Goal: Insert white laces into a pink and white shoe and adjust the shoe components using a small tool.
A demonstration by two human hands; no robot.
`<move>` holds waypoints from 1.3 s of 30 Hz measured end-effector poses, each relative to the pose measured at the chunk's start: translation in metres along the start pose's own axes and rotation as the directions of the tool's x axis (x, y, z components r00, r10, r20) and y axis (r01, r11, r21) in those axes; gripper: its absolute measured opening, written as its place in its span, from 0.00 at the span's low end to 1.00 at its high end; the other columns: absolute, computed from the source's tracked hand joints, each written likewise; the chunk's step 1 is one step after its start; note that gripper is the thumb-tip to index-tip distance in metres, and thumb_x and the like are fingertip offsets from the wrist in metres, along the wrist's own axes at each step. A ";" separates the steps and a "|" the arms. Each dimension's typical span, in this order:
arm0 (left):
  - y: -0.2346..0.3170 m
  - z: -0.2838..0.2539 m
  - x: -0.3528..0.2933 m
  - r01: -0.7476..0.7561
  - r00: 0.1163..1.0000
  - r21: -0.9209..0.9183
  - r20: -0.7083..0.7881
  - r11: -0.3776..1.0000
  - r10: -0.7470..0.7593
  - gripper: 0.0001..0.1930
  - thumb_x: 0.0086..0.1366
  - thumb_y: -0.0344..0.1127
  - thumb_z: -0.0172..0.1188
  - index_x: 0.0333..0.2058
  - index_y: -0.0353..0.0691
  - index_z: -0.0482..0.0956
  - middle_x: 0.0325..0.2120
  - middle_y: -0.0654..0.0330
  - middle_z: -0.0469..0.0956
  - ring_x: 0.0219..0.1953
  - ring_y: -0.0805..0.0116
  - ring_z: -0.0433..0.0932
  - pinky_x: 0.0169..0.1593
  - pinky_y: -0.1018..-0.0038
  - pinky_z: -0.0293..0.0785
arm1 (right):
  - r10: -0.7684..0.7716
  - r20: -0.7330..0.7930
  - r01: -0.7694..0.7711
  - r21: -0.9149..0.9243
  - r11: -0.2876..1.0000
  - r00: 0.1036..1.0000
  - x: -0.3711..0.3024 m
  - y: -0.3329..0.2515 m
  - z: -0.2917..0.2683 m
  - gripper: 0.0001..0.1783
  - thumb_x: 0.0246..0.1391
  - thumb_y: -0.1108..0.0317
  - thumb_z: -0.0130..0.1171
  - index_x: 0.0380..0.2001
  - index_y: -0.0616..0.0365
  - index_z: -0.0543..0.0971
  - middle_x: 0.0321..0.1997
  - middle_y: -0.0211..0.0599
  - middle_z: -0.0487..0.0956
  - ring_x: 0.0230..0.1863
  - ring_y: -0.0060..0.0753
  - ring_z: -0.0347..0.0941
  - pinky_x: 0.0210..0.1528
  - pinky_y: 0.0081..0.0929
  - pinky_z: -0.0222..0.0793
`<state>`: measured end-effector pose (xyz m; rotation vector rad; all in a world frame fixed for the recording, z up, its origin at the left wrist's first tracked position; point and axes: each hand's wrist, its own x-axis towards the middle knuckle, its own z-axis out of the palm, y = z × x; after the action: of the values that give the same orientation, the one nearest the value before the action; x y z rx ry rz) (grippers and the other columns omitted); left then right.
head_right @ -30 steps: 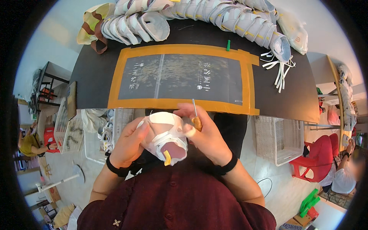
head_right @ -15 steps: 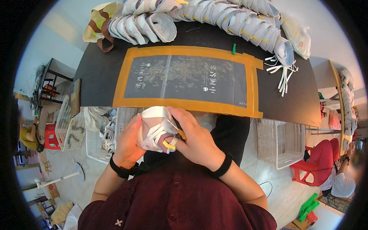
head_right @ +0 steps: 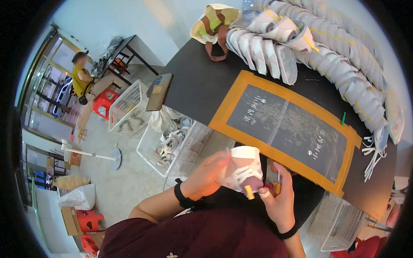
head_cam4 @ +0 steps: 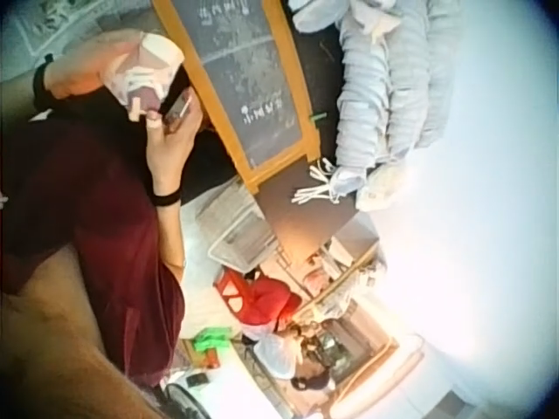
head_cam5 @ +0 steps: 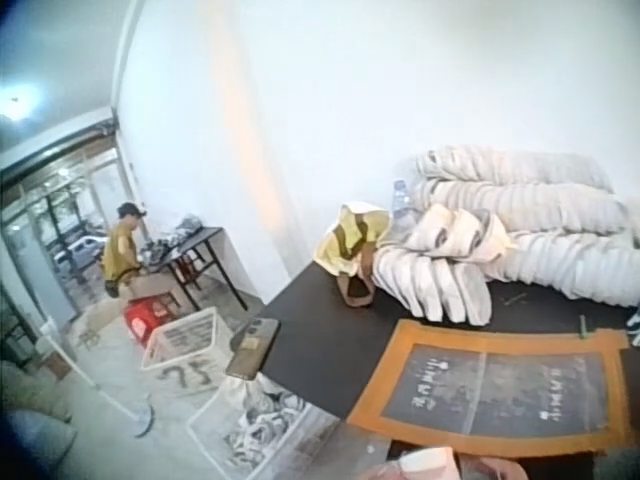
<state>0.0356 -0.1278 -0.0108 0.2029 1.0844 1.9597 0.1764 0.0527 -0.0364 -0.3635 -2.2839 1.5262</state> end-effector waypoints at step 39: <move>0.104 0.091 0.234 -0.496 0.616 0.268 0.779 -0.826 -0.117 0.08 0.54 0.31 0.59 0.35 0.43 0.80 0.31 0.61 0.76 0.42 0.59 0.73 0.44 0.61 0.70 | 0.197 0.136 -0.209 0.077 0.975 0.971 -0.040 -0.002 -0.041 0.18 0.63 0.54 0.55 0.45 0.57 0.74 0.37 0.46 0.79 0.39 0.48 0.78 0.42 0.35 0.73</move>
<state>-0.1254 0.0782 0.0650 2.5714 2.4565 -0.1190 0.2298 0.0696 -0.0272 -0.5021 -2.3225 1.7957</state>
